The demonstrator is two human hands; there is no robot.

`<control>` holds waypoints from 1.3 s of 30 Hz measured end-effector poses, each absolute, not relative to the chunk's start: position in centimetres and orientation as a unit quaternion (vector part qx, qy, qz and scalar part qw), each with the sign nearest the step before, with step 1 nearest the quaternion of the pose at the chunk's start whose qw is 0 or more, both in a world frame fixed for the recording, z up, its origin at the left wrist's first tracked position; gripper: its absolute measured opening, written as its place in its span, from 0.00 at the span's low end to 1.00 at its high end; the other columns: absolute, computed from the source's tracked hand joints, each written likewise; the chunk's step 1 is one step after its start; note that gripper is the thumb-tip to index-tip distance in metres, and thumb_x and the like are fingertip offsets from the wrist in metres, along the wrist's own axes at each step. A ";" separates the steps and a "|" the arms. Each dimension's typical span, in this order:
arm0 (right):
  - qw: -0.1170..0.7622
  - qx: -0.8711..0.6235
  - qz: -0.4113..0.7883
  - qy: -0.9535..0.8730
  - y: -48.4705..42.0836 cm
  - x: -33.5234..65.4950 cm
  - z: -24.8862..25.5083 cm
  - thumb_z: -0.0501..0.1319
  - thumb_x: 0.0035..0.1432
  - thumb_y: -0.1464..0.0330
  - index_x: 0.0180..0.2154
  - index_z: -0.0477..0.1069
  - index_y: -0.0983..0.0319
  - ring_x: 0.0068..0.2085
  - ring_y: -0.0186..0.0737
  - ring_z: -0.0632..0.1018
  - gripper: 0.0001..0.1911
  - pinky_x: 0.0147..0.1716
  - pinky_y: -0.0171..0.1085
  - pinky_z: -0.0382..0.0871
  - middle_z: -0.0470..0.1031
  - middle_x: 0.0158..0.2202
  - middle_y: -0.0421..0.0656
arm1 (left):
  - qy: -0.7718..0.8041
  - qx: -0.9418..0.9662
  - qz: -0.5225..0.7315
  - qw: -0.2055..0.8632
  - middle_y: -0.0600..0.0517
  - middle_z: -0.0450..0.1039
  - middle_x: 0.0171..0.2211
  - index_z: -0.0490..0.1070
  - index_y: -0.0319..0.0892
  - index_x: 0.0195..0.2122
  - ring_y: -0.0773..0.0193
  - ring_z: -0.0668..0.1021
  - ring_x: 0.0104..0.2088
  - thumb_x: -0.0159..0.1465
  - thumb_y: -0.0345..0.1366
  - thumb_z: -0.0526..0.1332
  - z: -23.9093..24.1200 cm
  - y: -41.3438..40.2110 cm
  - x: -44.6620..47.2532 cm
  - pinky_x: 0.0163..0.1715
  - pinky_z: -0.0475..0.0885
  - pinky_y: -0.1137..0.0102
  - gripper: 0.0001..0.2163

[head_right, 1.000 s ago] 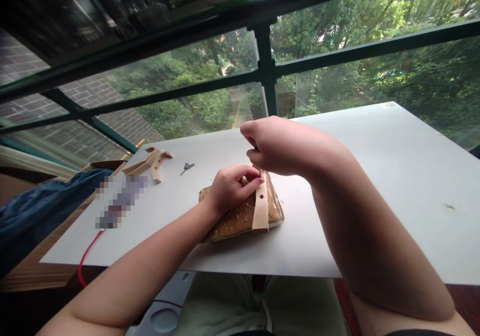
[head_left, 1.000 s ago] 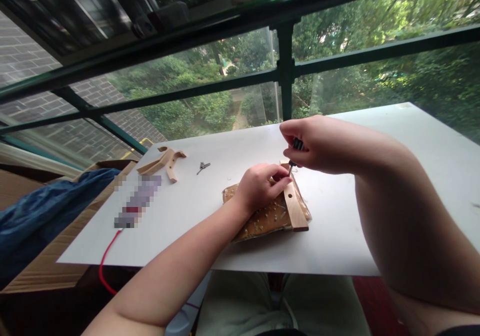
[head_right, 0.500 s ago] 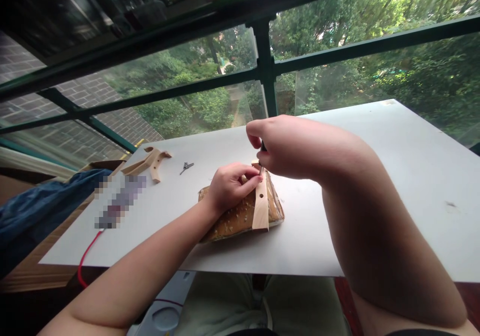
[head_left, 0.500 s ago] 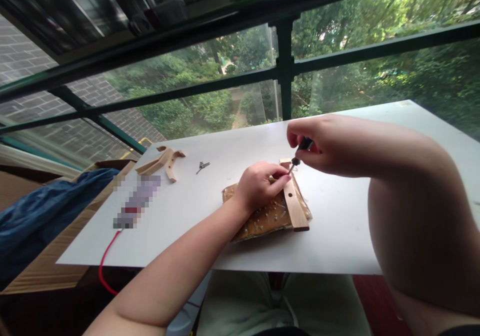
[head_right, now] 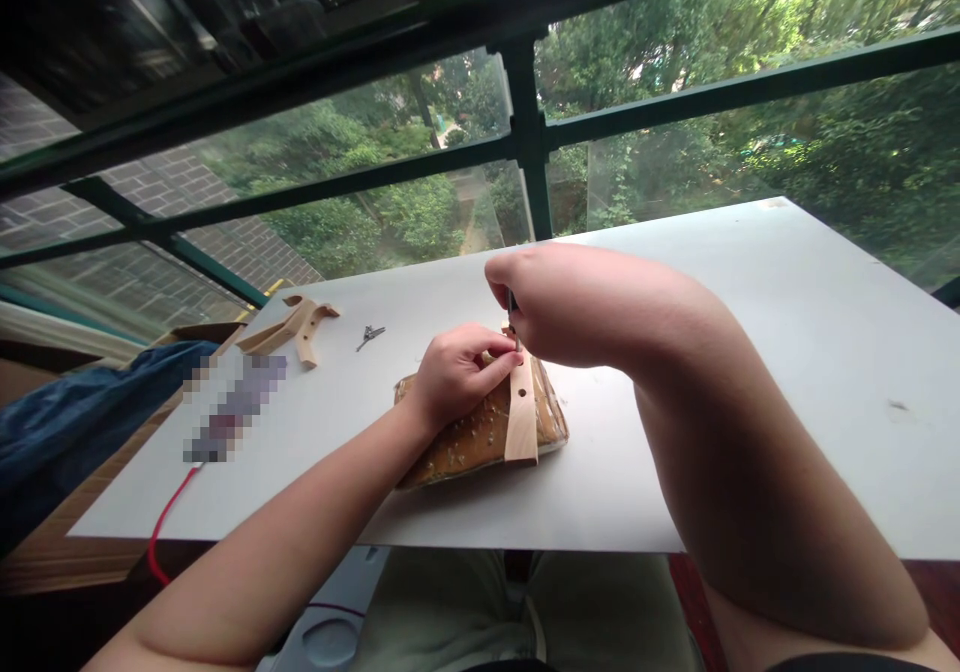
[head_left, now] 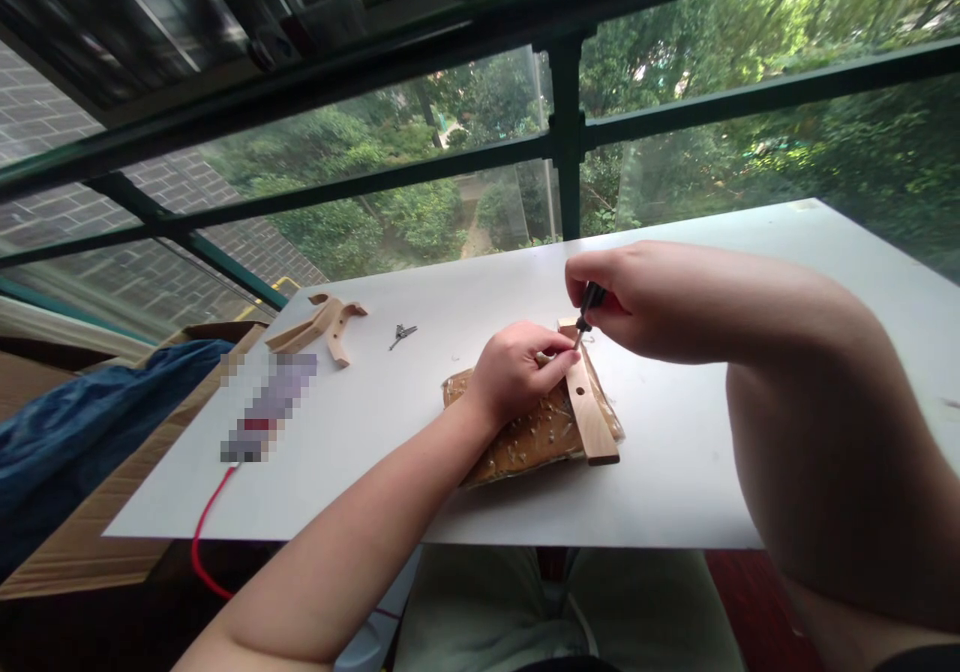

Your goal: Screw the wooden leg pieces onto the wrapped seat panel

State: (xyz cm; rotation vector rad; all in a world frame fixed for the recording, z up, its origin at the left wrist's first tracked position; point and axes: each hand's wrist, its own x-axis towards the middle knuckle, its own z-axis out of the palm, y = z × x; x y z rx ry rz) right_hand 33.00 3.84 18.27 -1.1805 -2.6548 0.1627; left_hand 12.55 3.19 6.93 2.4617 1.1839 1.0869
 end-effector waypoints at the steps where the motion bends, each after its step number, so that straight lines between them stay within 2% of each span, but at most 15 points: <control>1: 0.117 -0.403 0.053 -0.906 3.9 32.9 18.2 0.57 0.54 0.69 0.32 0.65 0.58 0.23 0.32 0.60 0.01 0.23 0.36 0.50 0.69 0.25 0.38 | 0.401 0.833 0.366 0.102 0.52 0.81 0.33 0.80 0.44 0.34 0.64 0.80 0.33 0.64 0.36 0.64 6.9 3.2 12.6 0.41 0.74 0.67 0.05; 10: 0.090 -0.437 0.050 -0.893 4.4 32.5 18.2 0.57 0.55 0.66 0.31 0.64 0.59 0.23 0.33 0.64 0.04 0.23 0.36 0.51 0.71 0.25 0.40 | 0.405 0.832 0.361 0.111 0.52 0.81 0.32 0.80 0.44 0.34 0.64 0.80 0.33 0.63 0.35 0.64 6.8 3.3 12.6 0.39 0.74 0.68 0.05; 19: 0.074 -0.463 0.182 -0.864 4.7 32.1 18.5 0.56 0.58 0.67 0.34 0.66 0.59 0.23 0.36 0.73 0.03 0.22 0.36 0.58 0.75 0.23 0.40 | 0.401 0.844 0.337 0.113 0.52 0.80 0.31 0.80 0.44 0.34 0.64 0.78 0.33 0.64 0.35 0.63 6.9 3.4 12.7 0.40 0.74 0.67 0.06; 28: 0.083 -0.461 0.224 -0.855 4.9 32.2 18.2 0.56 0.60 0.67 0.34 0.64 0.58 0.23 0.36 0.76 0.02 0.22 0.34 0.61 0.77 0.23 0.39 | 0.403 0.846 0.335 0.100 0.53 0.79 0.30 0.79 0.43 0.35 0.64 0.77 0.32 0.63 0.34 0.63 6.9 3.3 12.8 0.38 0.73 0.68 0.05; 34: 0.081 -0.464 0.239 -0.849 5.1 32.3 18.1 0.56 0.61 0.67 0.36 0.66 0.58 0.24 0.37 0.77 0.03 0.23 0.34 0.63 0.78 0.24 0.39 | 0.396 0.853 0.328 0.093 0.52 0.79 0.30 0.78 0.43 0.34 0.64 0.77 0.32 0.66 0.40 0.62 6.9 3.4 12.8 0.38 0.73 0.68 0.08; 39: 0.082 -0.463 0.232 -0.852 5.3 32.4 17.9 0.55 0.61 0.66 0.35 0.67 0.59 0.24 0.37 0.77 0.04 0.23 0.35 0.63 0.78 0.24 0.40 | 0.397 0.849 0.333 0.100 0.53 0.79 0.34 0.76 0.44 0.39 0.66 0.76 0.30 0.66 0.41 0.62 6.6 3.5 12.7 0.36 0.72 0.70 0.08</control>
